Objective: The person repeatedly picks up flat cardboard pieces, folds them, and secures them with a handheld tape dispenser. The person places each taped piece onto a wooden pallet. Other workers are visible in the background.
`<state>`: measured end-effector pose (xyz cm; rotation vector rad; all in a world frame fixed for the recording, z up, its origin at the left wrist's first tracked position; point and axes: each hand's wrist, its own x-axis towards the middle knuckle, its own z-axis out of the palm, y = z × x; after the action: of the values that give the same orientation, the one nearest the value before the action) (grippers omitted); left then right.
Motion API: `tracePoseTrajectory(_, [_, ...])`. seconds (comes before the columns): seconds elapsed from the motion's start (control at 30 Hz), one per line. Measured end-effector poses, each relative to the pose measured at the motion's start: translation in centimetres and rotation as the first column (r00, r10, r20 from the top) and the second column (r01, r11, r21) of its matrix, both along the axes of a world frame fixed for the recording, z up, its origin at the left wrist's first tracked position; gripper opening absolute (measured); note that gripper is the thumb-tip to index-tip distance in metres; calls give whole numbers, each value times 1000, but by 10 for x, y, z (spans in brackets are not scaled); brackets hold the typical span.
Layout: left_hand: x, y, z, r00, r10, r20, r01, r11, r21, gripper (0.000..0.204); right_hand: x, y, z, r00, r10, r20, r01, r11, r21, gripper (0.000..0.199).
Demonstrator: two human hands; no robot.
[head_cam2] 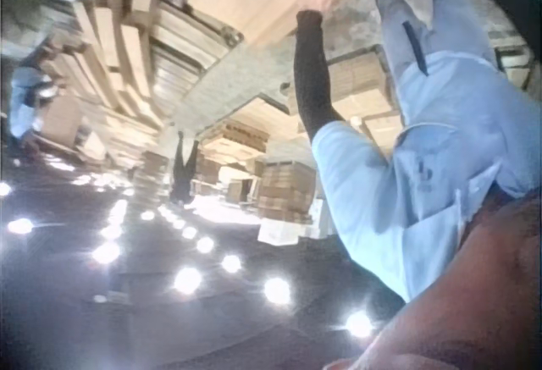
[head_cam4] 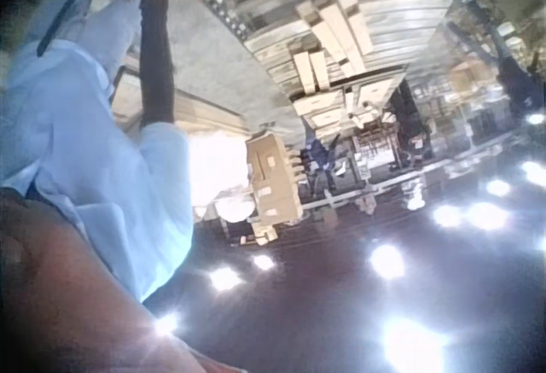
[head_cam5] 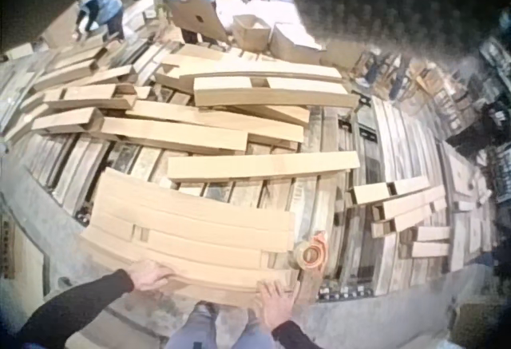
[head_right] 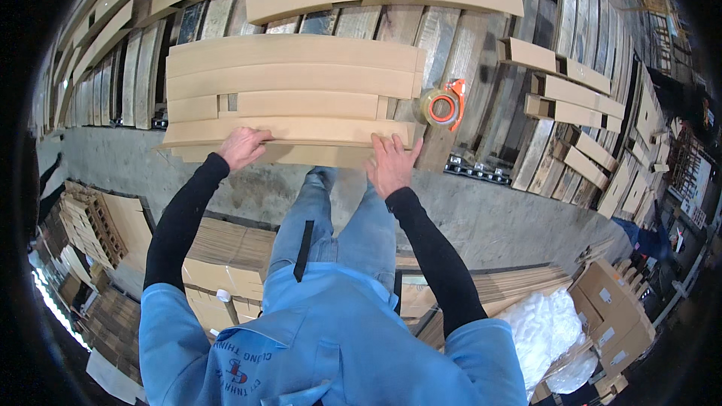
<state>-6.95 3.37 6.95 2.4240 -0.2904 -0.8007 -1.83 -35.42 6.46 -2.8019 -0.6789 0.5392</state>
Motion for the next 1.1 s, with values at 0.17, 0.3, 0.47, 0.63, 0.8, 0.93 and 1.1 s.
tracePoseTrajectory(0.17, [5,-14,-40,995,79,54,-86,986,141,18,53,0,-57,941,59,-334,-67,998,-11,45])
tracePoseTrajectory(0.3, [-12,-33,-34,826,89,556,-251,942,222,18,102,-13,-65,785,94,-613,31,981,190,52])
tracePoseTrajectory(0.47, [-28,-11,-60,763,13,646,-230,940,253,19,114,-4,-73,800,-1,-601,165,962,217,54])
tracePoseTrajectory(0.63, [3,-11,-85,630,104,770,-342,927,155,16,109,3,-71,960,-115,-256,201,918,341,73])
tracePoseTrajectory(0.8, [-6,-19,-106,551,41,833,-396,892,218,14,131,41,-59,999,-53,0,51,966,252,92])
tracePoseTrajectory(0.93, [-6,-19,-109,550,68,832,-394,900,187,13,159,102,-60,988,103,111,-113,989,95,106])
tracePoseTrajectory(1.1, [-6,-18,-110,562,102,821,-372,917,140,13,173,167,-69,985,171,16,-166,970,-176,112])
